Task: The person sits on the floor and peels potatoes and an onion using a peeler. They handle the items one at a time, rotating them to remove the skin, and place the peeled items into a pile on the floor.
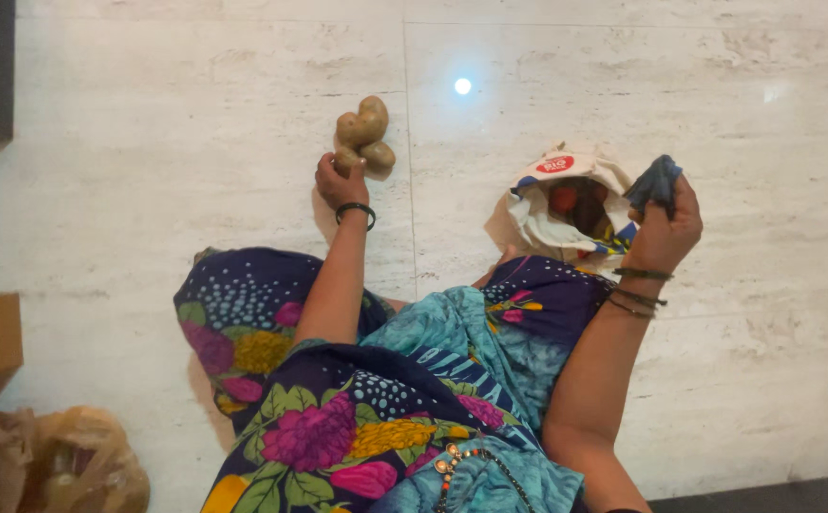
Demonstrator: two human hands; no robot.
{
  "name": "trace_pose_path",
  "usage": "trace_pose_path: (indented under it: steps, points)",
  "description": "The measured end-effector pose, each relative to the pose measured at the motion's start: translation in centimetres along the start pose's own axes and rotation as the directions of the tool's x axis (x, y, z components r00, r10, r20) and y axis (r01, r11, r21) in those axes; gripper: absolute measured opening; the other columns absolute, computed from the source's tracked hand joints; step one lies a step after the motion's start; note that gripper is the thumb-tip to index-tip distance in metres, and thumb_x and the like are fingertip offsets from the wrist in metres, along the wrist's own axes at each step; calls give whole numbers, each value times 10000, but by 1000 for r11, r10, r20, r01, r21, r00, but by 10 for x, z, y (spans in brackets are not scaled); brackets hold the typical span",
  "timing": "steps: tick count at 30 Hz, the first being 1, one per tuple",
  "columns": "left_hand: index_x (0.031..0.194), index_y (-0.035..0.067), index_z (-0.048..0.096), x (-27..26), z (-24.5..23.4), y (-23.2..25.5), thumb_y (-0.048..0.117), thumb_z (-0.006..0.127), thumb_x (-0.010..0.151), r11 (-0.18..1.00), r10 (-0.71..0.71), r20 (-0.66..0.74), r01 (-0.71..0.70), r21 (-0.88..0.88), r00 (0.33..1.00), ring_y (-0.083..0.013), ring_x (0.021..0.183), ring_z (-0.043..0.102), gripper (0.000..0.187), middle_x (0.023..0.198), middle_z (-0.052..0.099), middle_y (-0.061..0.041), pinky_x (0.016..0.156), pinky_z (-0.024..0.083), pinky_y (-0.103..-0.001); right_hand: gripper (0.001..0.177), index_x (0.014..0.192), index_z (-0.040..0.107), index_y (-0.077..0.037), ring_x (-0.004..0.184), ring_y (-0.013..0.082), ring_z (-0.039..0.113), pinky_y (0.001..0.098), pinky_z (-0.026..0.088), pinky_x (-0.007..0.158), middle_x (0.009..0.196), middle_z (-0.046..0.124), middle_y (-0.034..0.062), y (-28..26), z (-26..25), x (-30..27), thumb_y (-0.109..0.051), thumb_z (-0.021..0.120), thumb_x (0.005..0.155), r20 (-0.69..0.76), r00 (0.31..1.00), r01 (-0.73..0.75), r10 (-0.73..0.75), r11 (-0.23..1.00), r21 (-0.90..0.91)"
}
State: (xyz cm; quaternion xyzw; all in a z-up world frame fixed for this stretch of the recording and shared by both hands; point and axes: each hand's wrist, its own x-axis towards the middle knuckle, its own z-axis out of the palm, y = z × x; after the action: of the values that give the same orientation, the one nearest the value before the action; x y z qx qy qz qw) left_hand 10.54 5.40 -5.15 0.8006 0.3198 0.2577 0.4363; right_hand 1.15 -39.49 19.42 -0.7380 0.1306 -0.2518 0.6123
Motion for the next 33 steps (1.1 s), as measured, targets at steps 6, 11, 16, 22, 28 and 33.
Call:
trace_pose_path:
  steps: [6, 11, 16, 22, 28, 33]
  points:
    - [1304, 73, 541, 0, 0, -8, 286, 950, 679, 999, 20, -29, -20, -31, 999, -369, 1211, 541, 777, 1299, 559, -193, 1012, 495, -466, 317, 1011, 823, -143, 1002, 352, 713, 407, 548, 965, 1052, 755, 163, 100, -8, 43, -60, 620, 782, 362, 907, 181, 215, 578, -796]
    - [1429, 117, 436, -24, -12, 6, 290, 912, 746, 991, -93, 43, 89, 102, 995, -418, 1372, 351, 850, 1524, 340, -205, 1090, 367, -541, 249, 1075, 782, -73, 1086, 394, 672, 450, 527, 959, 1143, 711, 222, 139, 51, 59, -150, 668, 867, 416, 816, 288, 402, 341, -895]
    - [1436, 155, 446, -49, -33, 15, 313, 904, 756, 992, -108, 99, 101, 70, 989, -436, 1435, 293, 835, 1556, 255, -239, 1158, 246, -564, 294, 1131, 739, -41, 1129, 409, 652, 468, 531, 945, 1181, 690, 254, 140, 94, 35, -206, 670, 898, 318, 903, 155, 291, 470, -869]
    - [1431, 108, 483, -106, -82, 33, 266, 875, 783, 991, 105, 270, -78, -109, 957, -438, 1458, 268, 774, 1561, 264, -260, 1188, 219, -545, 521, 1293, 643, -23, 1197, 365, 644, 471, 542, 928, 1358, 621, 243, 147, 151, 7, -373, 599, 910, 374, 852, 338, 368, 161, -927]
    - [1343, 46, 529, -182, -135, 35, 172, 771, 833, 826, 63, 796, 417, -380, 602, -257, 1061, 716, 578, 1402, 429, -169, 819, 611, -338, 471, 1288, 647, -53, 1229, 386, 633, 499, 519, 991, 1377, 626, 216, 134, 147, 9, -347, 561, 931, 281, 796, 192, 537, 216, -957]
    - [1321, 17, 575, -181, -145, 26, 220, 732, 919, 862, 120, 899, 405, -304, 420, -198, 1009, 703, 477, 1254, 639, -95, 780, 597, -299, 481, 1260, 658, -54, 1213, 409, 620, 504, 513, 975, 1326, 637, 253, 56, 112, 23, -370, 626, 898, 295, 848, 155, 441, 326, -933]
